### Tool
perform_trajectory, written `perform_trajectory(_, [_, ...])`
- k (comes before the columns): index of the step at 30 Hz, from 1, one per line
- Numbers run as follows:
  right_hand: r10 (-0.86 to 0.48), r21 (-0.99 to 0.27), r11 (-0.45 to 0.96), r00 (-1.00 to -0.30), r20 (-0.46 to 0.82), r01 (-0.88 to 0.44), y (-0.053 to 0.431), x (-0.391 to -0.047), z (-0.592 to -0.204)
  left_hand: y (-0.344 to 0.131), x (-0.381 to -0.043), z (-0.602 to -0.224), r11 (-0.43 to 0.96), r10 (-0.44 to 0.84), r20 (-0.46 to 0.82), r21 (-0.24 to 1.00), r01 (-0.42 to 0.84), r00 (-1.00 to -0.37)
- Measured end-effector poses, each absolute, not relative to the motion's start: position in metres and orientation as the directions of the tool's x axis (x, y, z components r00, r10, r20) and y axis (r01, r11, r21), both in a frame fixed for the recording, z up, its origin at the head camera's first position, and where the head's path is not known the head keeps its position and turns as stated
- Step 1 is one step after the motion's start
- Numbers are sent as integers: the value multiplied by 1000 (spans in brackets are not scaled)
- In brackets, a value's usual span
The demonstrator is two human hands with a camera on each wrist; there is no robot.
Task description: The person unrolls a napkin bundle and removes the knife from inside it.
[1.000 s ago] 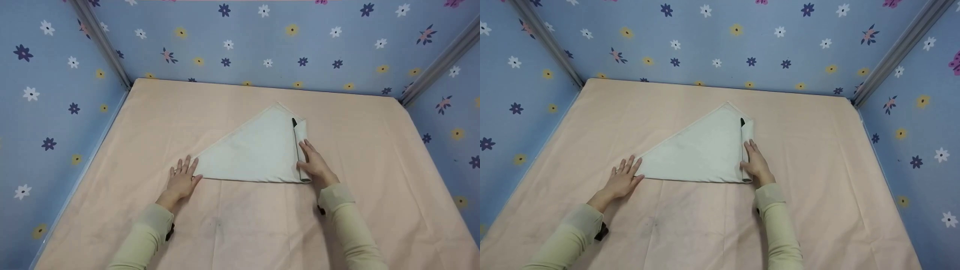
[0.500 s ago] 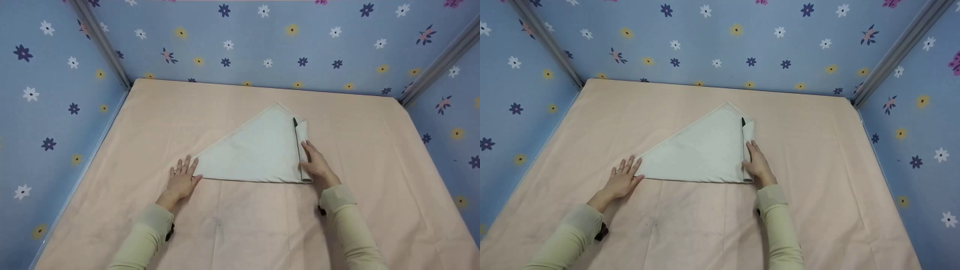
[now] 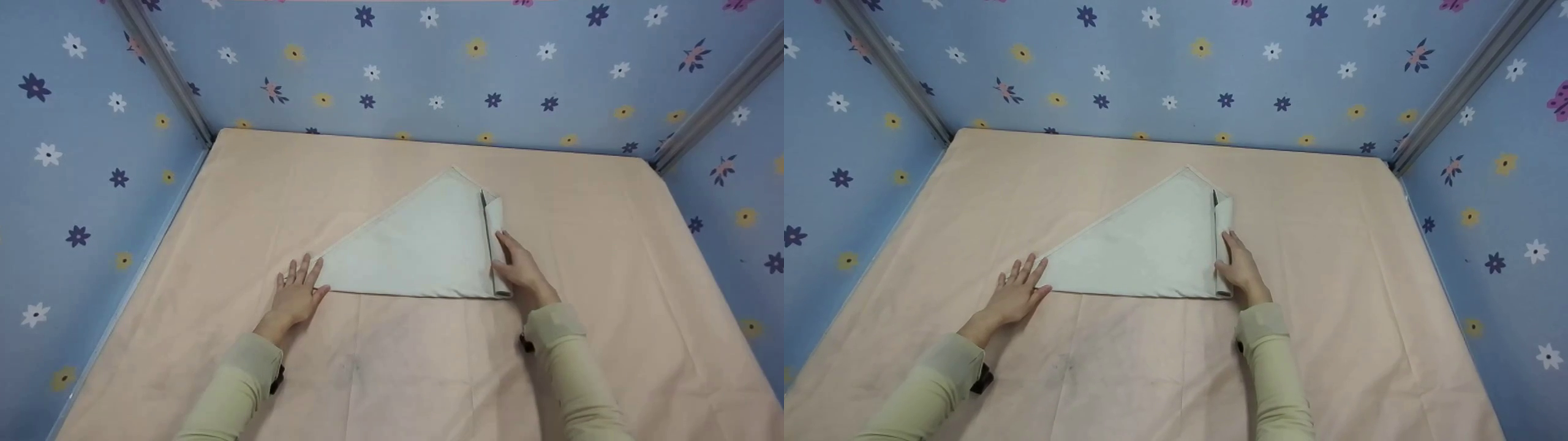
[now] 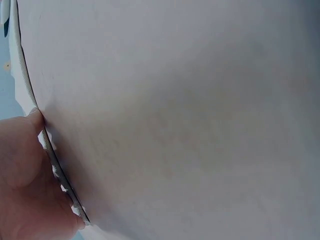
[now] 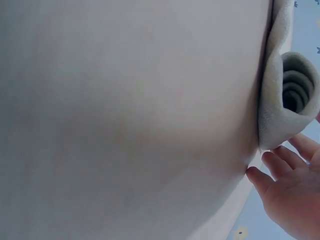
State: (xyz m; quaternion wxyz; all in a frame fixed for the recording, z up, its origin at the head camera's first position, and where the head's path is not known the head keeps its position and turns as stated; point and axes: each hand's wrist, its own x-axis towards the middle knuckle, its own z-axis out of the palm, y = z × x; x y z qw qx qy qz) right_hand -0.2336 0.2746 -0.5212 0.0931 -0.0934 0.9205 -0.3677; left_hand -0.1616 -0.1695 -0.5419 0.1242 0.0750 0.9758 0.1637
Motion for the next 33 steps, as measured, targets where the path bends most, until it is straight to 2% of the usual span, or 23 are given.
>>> perform_trajectory(26, [-191,-735,677,-971,-141,-26,284,-227,-515,-169,-162,-544,938,183,-222,331,103,-958])
perform_trajectory(33, [-168,-698,716,-970,-179,4,289,-230,-516,-170,-162,-545,937,186,-222,332,106,-957])
